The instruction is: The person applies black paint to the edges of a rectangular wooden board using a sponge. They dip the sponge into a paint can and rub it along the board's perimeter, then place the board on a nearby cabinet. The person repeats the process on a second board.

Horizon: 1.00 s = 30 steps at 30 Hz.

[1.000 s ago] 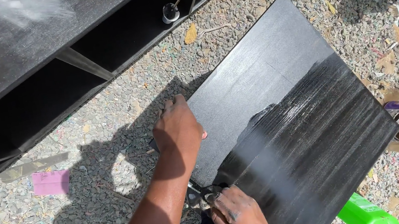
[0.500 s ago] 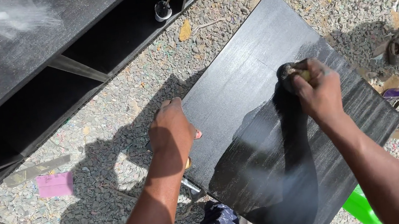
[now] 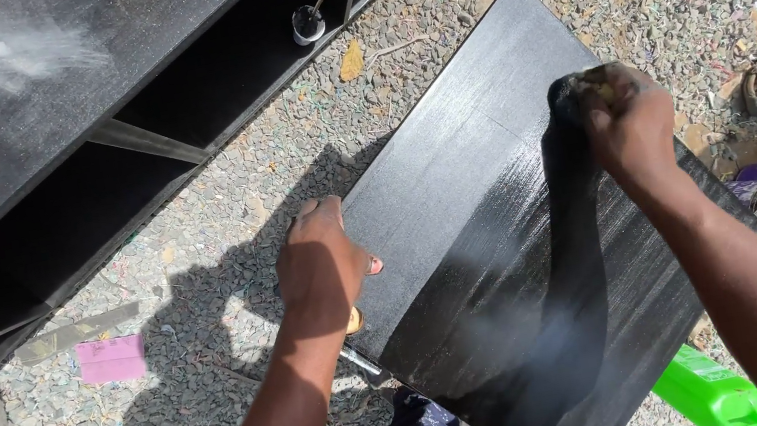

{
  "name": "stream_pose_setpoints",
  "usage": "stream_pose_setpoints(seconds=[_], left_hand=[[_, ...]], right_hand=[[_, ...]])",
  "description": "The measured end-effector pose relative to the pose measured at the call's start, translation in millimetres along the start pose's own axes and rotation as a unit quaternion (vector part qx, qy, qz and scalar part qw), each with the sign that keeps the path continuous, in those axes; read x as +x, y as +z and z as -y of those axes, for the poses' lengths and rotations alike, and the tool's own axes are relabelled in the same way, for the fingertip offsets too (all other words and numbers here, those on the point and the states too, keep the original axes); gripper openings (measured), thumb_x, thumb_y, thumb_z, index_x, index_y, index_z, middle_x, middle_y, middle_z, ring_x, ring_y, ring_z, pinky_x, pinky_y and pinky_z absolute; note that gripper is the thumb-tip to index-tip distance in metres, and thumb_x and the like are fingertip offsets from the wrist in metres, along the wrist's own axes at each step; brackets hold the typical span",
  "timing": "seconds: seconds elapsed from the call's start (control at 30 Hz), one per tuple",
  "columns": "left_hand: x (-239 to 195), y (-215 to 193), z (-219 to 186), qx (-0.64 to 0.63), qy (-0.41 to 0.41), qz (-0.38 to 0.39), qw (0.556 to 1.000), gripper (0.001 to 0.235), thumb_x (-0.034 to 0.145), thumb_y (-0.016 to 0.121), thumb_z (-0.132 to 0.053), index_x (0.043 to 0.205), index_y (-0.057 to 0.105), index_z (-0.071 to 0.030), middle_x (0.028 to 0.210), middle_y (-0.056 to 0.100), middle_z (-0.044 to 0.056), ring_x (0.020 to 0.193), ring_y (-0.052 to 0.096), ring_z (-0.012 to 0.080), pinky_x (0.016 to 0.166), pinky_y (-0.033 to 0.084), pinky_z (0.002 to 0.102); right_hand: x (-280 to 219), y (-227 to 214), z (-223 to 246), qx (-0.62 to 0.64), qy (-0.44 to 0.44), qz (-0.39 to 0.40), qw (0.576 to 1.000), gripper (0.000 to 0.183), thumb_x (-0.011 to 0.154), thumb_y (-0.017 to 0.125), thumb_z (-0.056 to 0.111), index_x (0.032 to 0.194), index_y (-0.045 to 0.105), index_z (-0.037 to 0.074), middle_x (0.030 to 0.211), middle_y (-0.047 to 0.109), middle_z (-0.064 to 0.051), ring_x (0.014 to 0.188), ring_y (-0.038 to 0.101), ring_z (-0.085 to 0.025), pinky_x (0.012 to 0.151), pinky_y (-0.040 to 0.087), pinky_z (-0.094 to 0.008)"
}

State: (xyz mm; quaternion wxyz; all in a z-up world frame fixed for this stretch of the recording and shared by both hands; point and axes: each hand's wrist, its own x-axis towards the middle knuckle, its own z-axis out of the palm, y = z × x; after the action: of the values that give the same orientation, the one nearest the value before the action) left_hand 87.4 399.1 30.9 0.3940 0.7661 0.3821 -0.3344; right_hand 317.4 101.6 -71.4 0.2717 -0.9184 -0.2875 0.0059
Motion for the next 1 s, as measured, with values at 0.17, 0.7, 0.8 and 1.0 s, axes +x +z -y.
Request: stream_pose_setpoints(seconds=[0.17, 0.7, 0.8, 1.0], left_hand=[[5.0, 9.2, 6.2, -0.019, 0.015, -0.023, 0.999, 0.066, 0.09, 0.072, 0.003, 0.15, 0.047, 0.002, 0.147, 0.054, 0.025, 0.135, 0.055, 0.041, 0.11, 0.051, 0.055], [28.2, 34.7, 24.9, -0.058, 0.041, -0.099, 0.993, 0.072, 0.083, 0.083, -0.001, 0.147, 0.052, -0.009, 0.149, 0.054, 0.011, 0.09, 0.074, 0.0225, 0.061, 0.066, 0.026], [28.2, 36.2, 25.1, -0.058, 0.051, -0.099, 0.992, 0.068, 0.084, 0.08, 0.002, 0.146, 0.053, -0.007, 0.144, 0.057, 0.01, 0.094, 0.073, 0.0236, 0.063, 0.067, 0.027], [26.8, -6.7, 19.3, -0.054, -0.013, 0.093, 0.994, 0.087, 0.088, 0.073, -0.051, 0.16, 0.036, -0.019, 0.167, 0.032, 0.0, 0.14, 0.05, 0.0292, 0.107, 0.051, 0.047]], right_hand=[[-24.4, 21.8, 59.7, 0.027, 0.091, 0.024, 0.995, 0.017, 0.099, 0.069, 0.008, 0.115, 0.075, 0.002, 0.085, 0.067, -0.024, 0.082, 0.067, -0.044, 0.07, 0.053, -0.051], [94.3, -38.7, -10.7, 0.105, 0.242, 0.068, 0.962, 0.003, 0.11, 0.064, 0.006, 0.11, 0.063, 0.009, 0.107, 0.067, -0.008, 0.095, 0.067, -0.014, 0.081, 0.061, -0.026], [75.6, -35.4, 10.8, 0.138, 0.209, 0.056, 0.966, 0.009, 0.11, 0.065, 0.001, 0.103, 0.061, 0.004, 0.092, 0.067, -0.008, 0.082, 0.07, -0.015, 0.075, 0.062, -0.026], [-138.8, 70.3, 197.4, 0.11, 0.073, 0.116, 0.984, 0.016, 0.083, 0.062, 0.016, 0.077, 0.048, 0.012, 0.074, 0.056, -0.006, 0.066, 0.052, -0.026, 0.061, 0.04, -0.04]])
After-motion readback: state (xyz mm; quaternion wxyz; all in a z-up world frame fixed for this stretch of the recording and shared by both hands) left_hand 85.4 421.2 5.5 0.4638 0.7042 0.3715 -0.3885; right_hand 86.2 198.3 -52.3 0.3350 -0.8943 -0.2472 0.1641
